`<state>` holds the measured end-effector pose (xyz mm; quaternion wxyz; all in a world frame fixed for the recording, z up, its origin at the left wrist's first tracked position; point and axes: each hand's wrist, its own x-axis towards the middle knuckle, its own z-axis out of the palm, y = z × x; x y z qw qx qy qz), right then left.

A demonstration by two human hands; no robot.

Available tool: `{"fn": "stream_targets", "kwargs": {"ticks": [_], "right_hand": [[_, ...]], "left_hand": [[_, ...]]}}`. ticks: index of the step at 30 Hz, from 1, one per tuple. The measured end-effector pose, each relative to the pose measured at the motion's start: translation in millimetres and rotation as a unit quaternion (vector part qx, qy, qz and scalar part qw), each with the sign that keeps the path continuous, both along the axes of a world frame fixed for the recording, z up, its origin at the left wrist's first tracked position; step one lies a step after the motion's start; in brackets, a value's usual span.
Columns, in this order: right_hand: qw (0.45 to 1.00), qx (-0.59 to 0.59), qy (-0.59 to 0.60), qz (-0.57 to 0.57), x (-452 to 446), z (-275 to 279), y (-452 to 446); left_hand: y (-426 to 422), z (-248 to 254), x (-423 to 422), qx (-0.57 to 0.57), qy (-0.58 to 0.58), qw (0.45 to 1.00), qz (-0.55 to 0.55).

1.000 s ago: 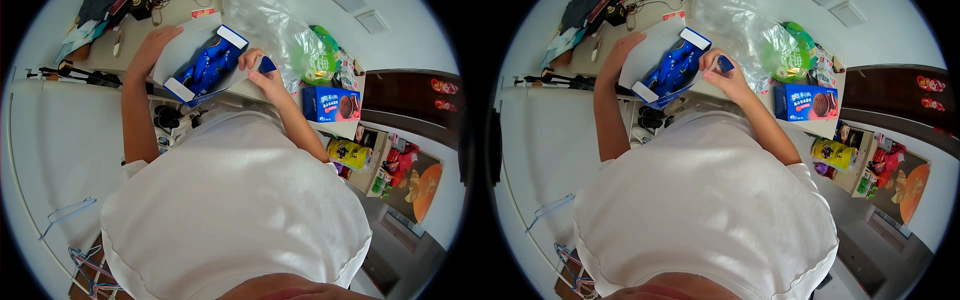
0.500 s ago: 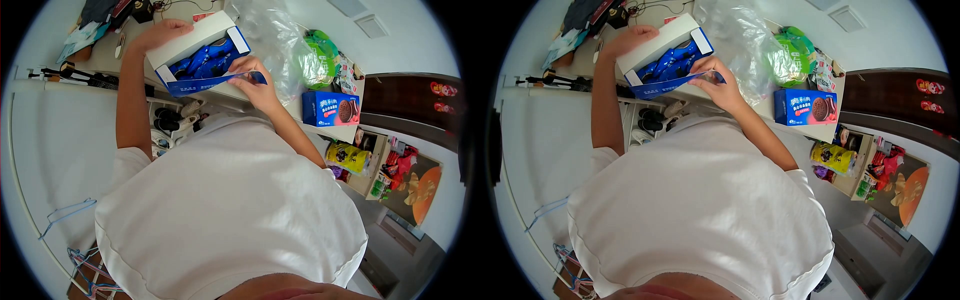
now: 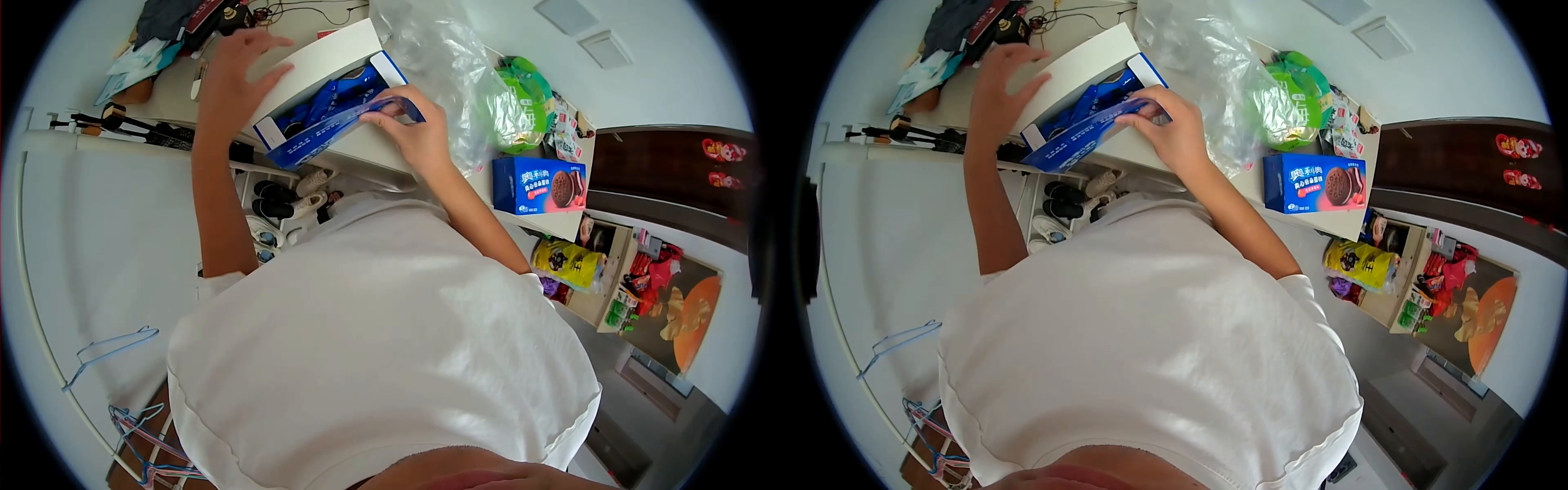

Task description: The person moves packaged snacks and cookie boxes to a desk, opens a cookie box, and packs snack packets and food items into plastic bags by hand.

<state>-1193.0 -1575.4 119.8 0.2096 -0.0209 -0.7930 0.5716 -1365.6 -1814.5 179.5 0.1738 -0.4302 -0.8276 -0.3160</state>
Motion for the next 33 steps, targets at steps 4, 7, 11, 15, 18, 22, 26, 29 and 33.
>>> {"fn": "stream_targets", "kwargs": {"ticks": [4, 7, 11, 15, 18, 22, 26, 29, 33], "right_hand": [[0.994, 0.045, 0.096, 0.0, -1, -8, 4], [0.979, 0.141, 0.147, 0.003, 1, -20, 8], [0.969, 0.198, 0.149, 0.009, 10, -18, 15], [0.947, 0.305, 0.061, 0.079, 26, -6, 26], [0.933, 0.34, 0.051, 0.11, 28, 0, 30], [0.921, 0.369, 0.07, 0.102, 34, 13, 25], [0.933, 0.344, 0.081, 0.068, 33, 8, 23], [0.912, 0.367, 0.156, -0.094, 26, 34, 13], [0.951, 0.275, 0.135, 0.032, -12, 45, 7]], "left_hand": [[1, -1, 54, -0.085, 0.002, 0.996, -0.024], [2, -9, 80, -0.053, -0.215, 0.974, 0.04], [-3, -19, 80, -0.068, -0.121, 0.99, -0.005], [3, -22, 88, -0.094, -0.115, 0.988, 0.05], [5, -27, 85, -0.121, -0.133, 0.98, 0.084], [10, -39, 78, -0.135, -0.171, 0.97, 0.111], [6, -38, 78, -0.138, -0.18, 0.968, 0.104], [7, -26, 85, -0.05, -0.075, 0.994, 0.068], [-4, -32, 89, 0.013, -0.059, 0.997, 0.048]]}}
